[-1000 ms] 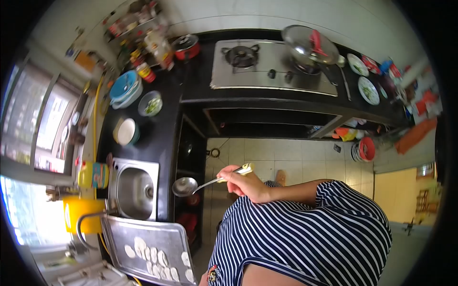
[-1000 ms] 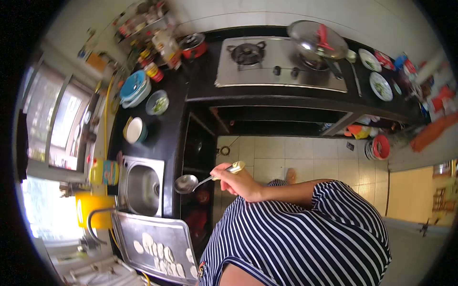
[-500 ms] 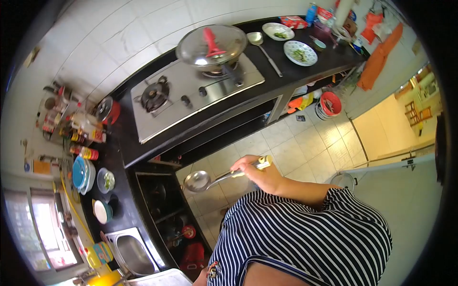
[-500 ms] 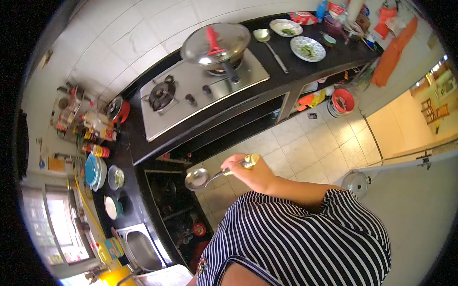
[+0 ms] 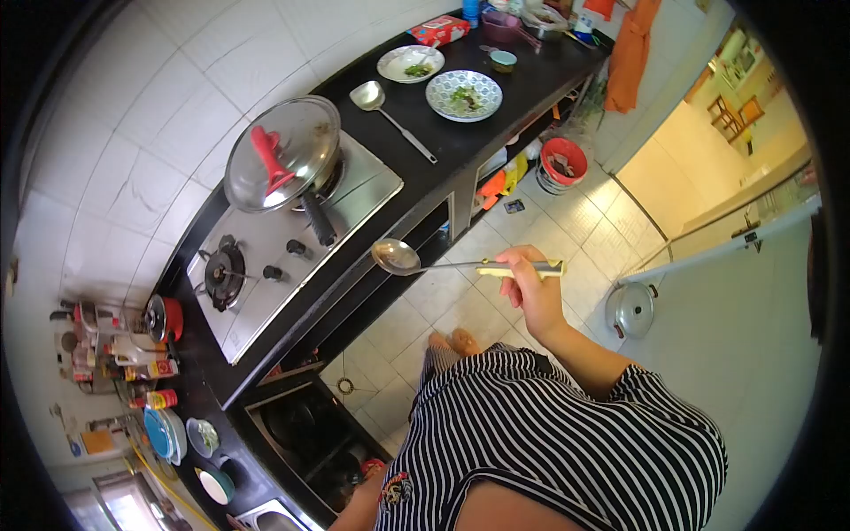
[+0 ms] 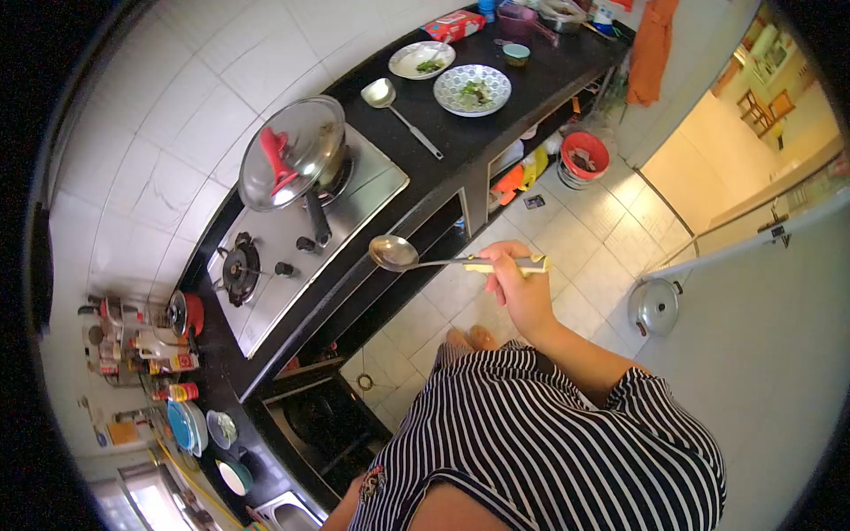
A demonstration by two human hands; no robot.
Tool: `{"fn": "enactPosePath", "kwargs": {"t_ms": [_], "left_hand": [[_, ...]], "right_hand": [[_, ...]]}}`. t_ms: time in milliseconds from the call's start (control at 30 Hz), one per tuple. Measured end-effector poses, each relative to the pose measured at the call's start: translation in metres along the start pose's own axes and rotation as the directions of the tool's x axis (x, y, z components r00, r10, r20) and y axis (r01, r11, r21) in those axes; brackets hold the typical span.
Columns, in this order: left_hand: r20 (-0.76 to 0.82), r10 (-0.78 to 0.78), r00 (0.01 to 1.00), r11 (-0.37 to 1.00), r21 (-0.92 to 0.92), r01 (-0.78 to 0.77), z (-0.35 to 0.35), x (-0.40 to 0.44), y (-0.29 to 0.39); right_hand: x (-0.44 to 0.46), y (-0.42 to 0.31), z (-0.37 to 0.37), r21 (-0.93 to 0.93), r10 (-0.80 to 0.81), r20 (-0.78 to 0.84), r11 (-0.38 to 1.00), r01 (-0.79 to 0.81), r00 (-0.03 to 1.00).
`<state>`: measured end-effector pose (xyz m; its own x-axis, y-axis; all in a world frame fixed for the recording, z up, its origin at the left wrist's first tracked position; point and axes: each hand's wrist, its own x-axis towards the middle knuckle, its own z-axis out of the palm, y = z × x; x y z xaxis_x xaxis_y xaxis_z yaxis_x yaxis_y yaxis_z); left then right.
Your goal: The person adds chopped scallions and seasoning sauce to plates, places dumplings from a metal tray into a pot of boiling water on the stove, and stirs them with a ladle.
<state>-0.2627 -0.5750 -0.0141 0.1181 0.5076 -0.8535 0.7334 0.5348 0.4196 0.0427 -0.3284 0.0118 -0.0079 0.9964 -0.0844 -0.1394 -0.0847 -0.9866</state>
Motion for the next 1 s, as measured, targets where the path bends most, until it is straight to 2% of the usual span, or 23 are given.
{"fn": "enactPosePath", "kwargs": {"t_ms": [100, 133, 167, 200, 233, 267, 333, 367, 467, 533, 567, 633, 667, 733, 767, 833, 867, 933, 967, 1000], "left_hand": [[0.09, 0.039, 0.995, 0.98, 0.192, -0.056, -0.027, 0.016, 0.014], [0.039, 0.118, 0.992, 0.958, 0.258, -0.124, -0.034, 0.03, 0.018], [-0.096, 0.287, 0.953, 0.931, 0.26, -0.255, -0.04, 0.053, 0.021], [-0.144, 0.239, 0.96, 0.861, 0.488, -0.141, -0.05, 0.071, 0.022], [-0.331, 0.381, 0.863, 0.881, 0.412, -0.231, -0.057, 0.092, 0.029], [-0.51, 0.478, 0.715, 0.875, 0.348, -0.337, -0.063, 0.114, 0.042], [-0.546, 0.519, 0.658, 0.85, 0.412, -0.329, -0.08, 0.156, 0.076], [-0.573, 0.55, 0.608, 0.835, 0.376, -0.4, -0.086, 0.173, 0.098], [-0.646, 0.592, 0.482, 0.763, 0.256, -0.594, -0.104, 0.216, 0.17], [-0.637, 0.53, 0.56, 0.798, 0.15, -0.584, -0.119, 0.238, 0.215], [-0.64, 0.522, 0.564, 0.804, 0.149, -0.576, -0.126, 0.253, 0.233], [-0.692, 0.553, 0.463, 0.749, 0.17, -0.641, -0.144, 0.293, 0.263], [-0.699, 0.544, 0.465, 0.756, 0.167, -0.633, -0.155, 0.315, 0.276], [-0.836, 0.417, 0.356, 0.831, 0.193, -0.521, -0.181, 0.358, 0.302], [-0.851, 0.317, 0.419, 0.874, 0.091, -0.477, -0.196, 0.371, 0.316], [-0.889, 0.105, 0.445, 0.963, -0.021, -0.269, -0.222, 0.397, 0.339], [-0.893, 0.087, 0.441, 0.966, -0.032, -0.256, -0.23, 0.411, 0.349], [-0.926, -0.055, 0.373, 0.998, -0.052, 0.017, -0.245, 0.432, 0.366], [-0.929, -0.064, 0.364, 0.998, -0.058, 0.026, -0.253, 0.439, 0.372], [-0.88, -0.149, 0.451, 0.987, -0.107, 0.116, -0.261, 0.441, 0.379]], "right_hand": [[0.007, -0.009, -0.008, 0.003, -0.01, -0.08, 1.0, 0.01, 0.997], [0.01, -0.011, -0.011, 0.006, -0.004, -0.144, 1.0, 0.005, 0.99], [0.013, -0.014, -0.014, 0.009, 0.0, -0.205, 1.0, 0.002, 0.979], [0.015, -0.021, -0.015, -0.001, -0.033, -0.234, 0.999, 0.034, 0.972], [0.019, -0.025, -0.018, -0.02, -0.067, -0.261, 0.998, 0.064, 0.963], [0.022, -0.031, -0.021, -0.002, -0.059, -0.292, 0.998, 0.061, 0.955], [0.033, -0.039, -0.03, -0.001, -0.068, -0.359, 0.997, 0.073, 0.931], [0.039, -0.041, -0.037, -0.003, -0.061, -0.361, 0.998, 0.064, 0.931], [0.062, -0.041, -0.057, -0.015, -0.155, -0.494, 0.985, 0.17, 0.856], [0.081, -0.039, -0.073, 0.001, -0.167, -0.534, 0.98, 0.198, 0.829], [0.091, -0.039, -0.082, 0.009, -0.185, -0.574, 0.973, 0.232, 0.798], [0.113, -0.04, -0.1, 0.035, -0.174, -0.579, 0.971, 0.237, 0.797], [0.126, -0.041, -0.11, 0.052, -0.178, -0.586, 0.965, 0.256, 0.791], [0.154, -0.046, -0.128, 0.086, -0.158, -0.587, 0.963, 0.255, 0.794], [0.17, -0.049, -0.138, 0.093, -0.152, -0.574, 0.964, 0.249, 0.804], [0.2, -0.054, -0.16, 0.111, -0.157, -0.56, 0.959, 0.261, 0.814], [0.214, -0.056, -0.171, 0.113, -0.17, -0.536, 0.956, 0.27, 0.827], [0.236, -0.063, -0.187, 0.114, -0.147, -0.539, 0.963, 0.244, 0.829], [0.246, -0.066, -0.194, 0.103, -0.132, -0.553, 0.969, 0.225, 0.822], [0.256, -0.066, -0.202, 0.106, -0.135, -0.555, 0.967, 0.231, 0.821]]}}
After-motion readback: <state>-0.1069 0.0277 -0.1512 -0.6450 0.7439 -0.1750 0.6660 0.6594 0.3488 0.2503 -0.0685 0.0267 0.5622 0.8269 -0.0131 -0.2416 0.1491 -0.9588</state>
